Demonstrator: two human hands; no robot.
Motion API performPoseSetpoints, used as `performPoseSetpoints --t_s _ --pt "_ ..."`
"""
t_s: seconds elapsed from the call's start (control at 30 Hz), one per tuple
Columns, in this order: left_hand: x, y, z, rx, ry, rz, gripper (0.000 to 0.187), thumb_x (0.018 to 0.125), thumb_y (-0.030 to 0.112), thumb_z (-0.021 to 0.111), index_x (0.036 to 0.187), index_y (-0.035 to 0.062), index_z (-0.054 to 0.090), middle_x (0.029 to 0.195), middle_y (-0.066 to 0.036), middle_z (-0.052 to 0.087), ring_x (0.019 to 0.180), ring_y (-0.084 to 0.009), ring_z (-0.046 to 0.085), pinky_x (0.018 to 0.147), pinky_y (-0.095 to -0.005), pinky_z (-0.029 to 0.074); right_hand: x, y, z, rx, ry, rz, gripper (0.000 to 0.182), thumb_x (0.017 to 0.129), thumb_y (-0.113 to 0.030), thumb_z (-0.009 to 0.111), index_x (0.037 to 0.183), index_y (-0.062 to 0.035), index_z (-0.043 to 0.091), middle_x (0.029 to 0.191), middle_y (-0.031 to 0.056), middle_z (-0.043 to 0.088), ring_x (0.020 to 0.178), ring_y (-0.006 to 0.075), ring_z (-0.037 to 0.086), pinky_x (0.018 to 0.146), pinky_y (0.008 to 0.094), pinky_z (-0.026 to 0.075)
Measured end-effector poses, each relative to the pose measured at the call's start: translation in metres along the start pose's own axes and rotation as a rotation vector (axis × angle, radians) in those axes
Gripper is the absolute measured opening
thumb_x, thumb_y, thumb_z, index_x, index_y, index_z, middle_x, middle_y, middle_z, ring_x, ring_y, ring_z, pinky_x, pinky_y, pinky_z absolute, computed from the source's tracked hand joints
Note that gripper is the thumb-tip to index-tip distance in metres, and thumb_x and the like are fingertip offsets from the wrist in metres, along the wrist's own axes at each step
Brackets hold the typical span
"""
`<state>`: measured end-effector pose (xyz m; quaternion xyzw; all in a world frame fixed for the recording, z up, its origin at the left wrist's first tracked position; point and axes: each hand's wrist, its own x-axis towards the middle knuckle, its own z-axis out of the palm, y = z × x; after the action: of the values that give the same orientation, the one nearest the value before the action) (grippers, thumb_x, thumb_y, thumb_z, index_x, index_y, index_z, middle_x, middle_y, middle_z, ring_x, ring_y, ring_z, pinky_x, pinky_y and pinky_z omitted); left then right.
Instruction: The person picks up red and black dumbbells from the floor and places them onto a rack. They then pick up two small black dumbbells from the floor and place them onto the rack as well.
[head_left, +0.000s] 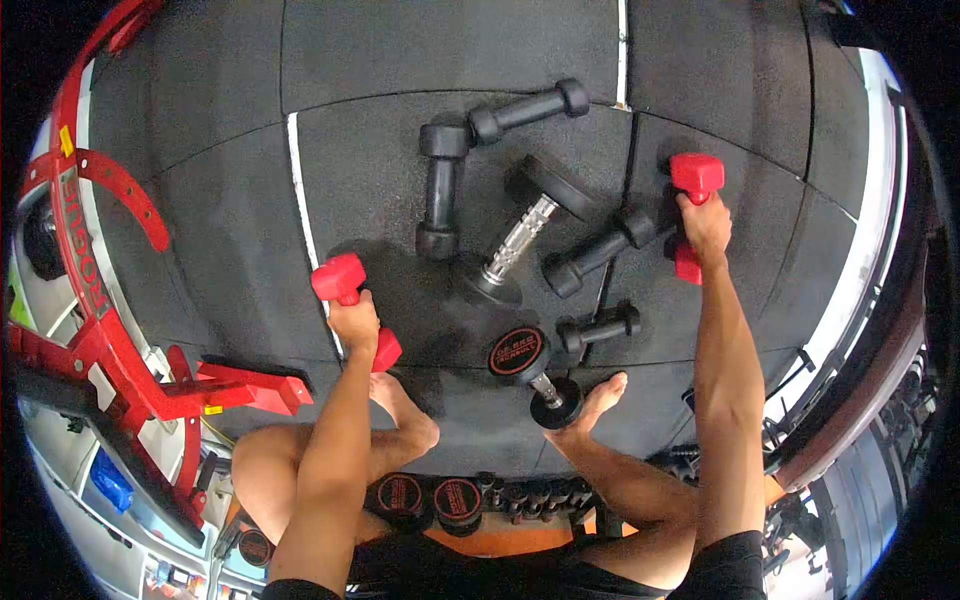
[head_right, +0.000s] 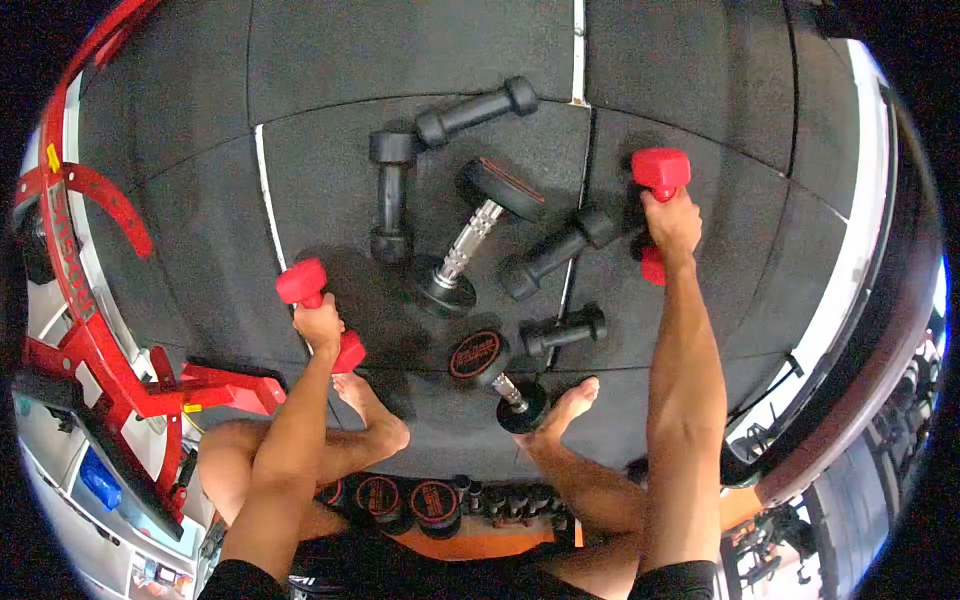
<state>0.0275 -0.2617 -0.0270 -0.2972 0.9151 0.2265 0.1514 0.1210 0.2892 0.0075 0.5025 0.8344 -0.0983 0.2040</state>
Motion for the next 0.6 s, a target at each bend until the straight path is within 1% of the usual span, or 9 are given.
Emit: performPoseSetpoints --t_s 0.03,0.1,0.17,0.2,0.23,0.27,0.37,0.47,0.6 --pt "0.005 -0.007 0.006 0.021 0.024 0.030 0.026 0.072 0.017 0.071 0.090 0.0010 0.061 0.069 -0.020 0.067 0.058 -0.0372 0.066 0.060 -0.0465 0.055 -0.004 -0.006 0.000 0.001 0.017 0.037 0.061 0.076 -0.048 0.068 0.115 -0.0025 0.059 0.105 0.0260 0.068 0.099 0.0451 0.065 0.088 0.0511 0.051" --pt "0.008 -0.017 0.010 0.042 0.069 0.126 0.023 0.075 0.012 0.068 0.093 0.0009 0.059 0.065 -0.015 0.064 0.046 -0.0284 0.060 0.044 -0.0403 0.048 -0.007 -0.010 -0.002 -0.045 0.021 0.061 0.064 0.077 -0.049 0.068 0.118 -0.0014 0.055 0.106 0.0265 0.067 0.100 0.0457 0.064 0.089 0.0514 0.051" --pt "0.010 -0.021 0.012 0.067 0.085 0.134 0.023 0.075 0.013 0.069 0.092 0.0007 0.061 0.068 -0.015 0.064 0.054 -0.0307 0.060 0.049 -0.0417 0.047 -0.008 -0.008 -0.006 -0.149 -0.004 0.036 0.066 0.077 -0.048 0.069 0.119 -0.0002 0.053 0.106 0.0266 0.067 0.100 0.0462 0.065 0.089 0.0513 0.051" --pt "0.005 -0.012 0.008 0.083 0.076 0.091 0.024 0.073 0.016 0.071 0.090 0.0006 0.063 0.074 -0.019 0.067 0.068 -0.0375 0.063 0.063 -0.0464 0.049 -0.020 -0.023 -0.026 -0.129 -0.015 0.029 0.061 0.077 -0.043 0.070 0.114 0.0022 0.056 0.110 0.0264 0.065 0.102 0.0451 0.063 0.091 0.0502 0.049" --pt "-0.001 0.002 0.002 0.098 0.068 0.047 0.026 0.071 0.019 0.073 0.087 0.0005 0.065 0.081 -0.022 0.069 0.081 -0.0443 0.066 0.077 -0.0510 0.051 -0.028 -0.032 -0.037 -0.046 0.106 -0.005 0.058 0.076 -0.041 0.071 0.113 0.0017 0.058 0.111 0.0258 0.064 0.104 0.0446 0.062 0.092 0.0498 0.049" --pt "-0.009 0.016 -0.006 0.115 0.128 0.188 0.024 0.071 0.018 0.073 0.084 0.0003 0.065 0.079 -0.022 0.069 0.081 -0.0434 0.066 0.076 -0.0505 0.051 -0.035 -0.039 -0.044 0.038 0.221 -0.044 0.055 0.075 -0.038 0.072 0.111 0.0013 0.059 0.112 0.0253 0.063 0.106 0.0441 0.061 0.093 0.0493 0.048" --pt "-0.008 0.014 -0.005 0.075 0.099 0.183 0.024 0.071 0.018 0.072 0.086 0.0000 0.065 0.079 -0.023 0.069 0.081 -0.0431 0.067 0.074 -0.0499 0.051 -0.072 -0.098 -0.059 0.320 0.530 -0.271 0.043 0.071 -0.023 0.074 0.108 -0.0035 0.064 0.112 0.0196 0.060 0.114 0.0363 0.054 0.099 0.0443 0.043" --pt "-0.010 0.018 -0.006 0.085 0.123 0.173 0.023 0.071 0.017 0.071 0.085 0.0000 0.065 0.077 -0.023 0.068 0.078 -0.0427 0.067 0.072 -0.0493 0.051 -0.087 -0.172 -0.056 0.463 0.315 -0.804 0.039 0.073 -0.013 0.068 0.111 -0.0061 0.064 0.116 0.0162 0.061 0.117 0.0352 0.053 0.102 0.0427 0.041" --pt "-0.009 0.017 -0.004 0.144 0.146 0.157 0.019 0.070 0.015 0.071 0.081 0.0012 0.065 0.072 -0.022 0.067 0.073 -0.0433 0.066 0.068 -0.0501 0.051 -0.077 -0.223 0.003 0.087 0.092 -1.003 0.058 0.074 -0.016 0.072 0.131 -0.0149 0.058 0.144 0.0118 0.047 0.137 0.0352 0.037 0.114 0.0583 0.023"
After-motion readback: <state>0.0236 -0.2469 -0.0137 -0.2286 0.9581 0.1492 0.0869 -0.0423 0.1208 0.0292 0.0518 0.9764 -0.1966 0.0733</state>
